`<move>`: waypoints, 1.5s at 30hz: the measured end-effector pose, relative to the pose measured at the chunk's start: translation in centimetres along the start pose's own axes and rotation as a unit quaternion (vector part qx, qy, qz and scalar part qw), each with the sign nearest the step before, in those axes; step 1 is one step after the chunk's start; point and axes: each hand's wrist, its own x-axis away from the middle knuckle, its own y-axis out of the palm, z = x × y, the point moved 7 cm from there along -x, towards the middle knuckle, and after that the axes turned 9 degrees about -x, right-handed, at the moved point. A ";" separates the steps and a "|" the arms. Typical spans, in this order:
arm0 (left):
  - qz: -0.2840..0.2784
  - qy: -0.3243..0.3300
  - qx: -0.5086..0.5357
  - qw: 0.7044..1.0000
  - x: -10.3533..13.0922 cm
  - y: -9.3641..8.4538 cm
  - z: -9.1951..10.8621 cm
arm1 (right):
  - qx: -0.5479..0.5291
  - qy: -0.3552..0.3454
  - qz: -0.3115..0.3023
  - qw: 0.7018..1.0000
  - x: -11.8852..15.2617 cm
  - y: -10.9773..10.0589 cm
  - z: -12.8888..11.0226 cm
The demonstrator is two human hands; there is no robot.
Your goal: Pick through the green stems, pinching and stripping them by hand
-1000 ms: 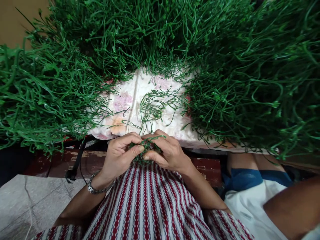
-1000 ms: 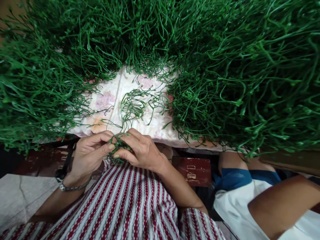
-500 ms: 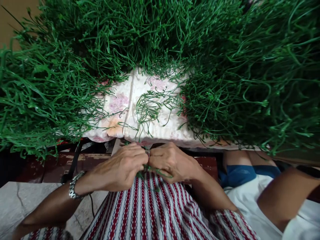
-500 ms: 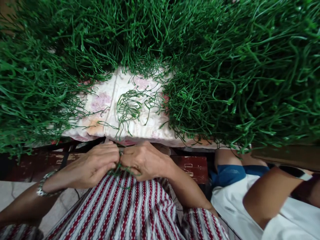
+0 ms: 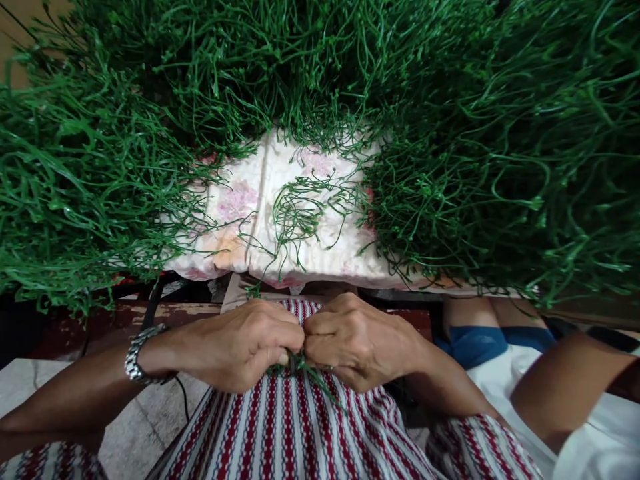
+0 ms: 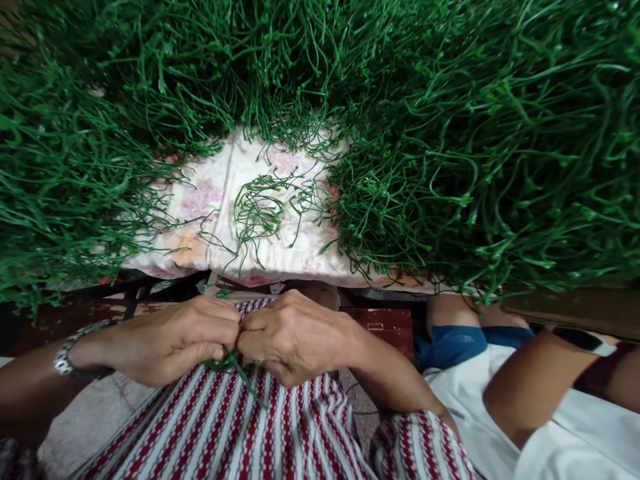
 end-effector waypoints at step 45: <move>0.191 -0.194 0.085 0.958 1.0 -1.6 -4.2 | 0.001 0.154 0.140 0.978 -0.8 -1.7 4.1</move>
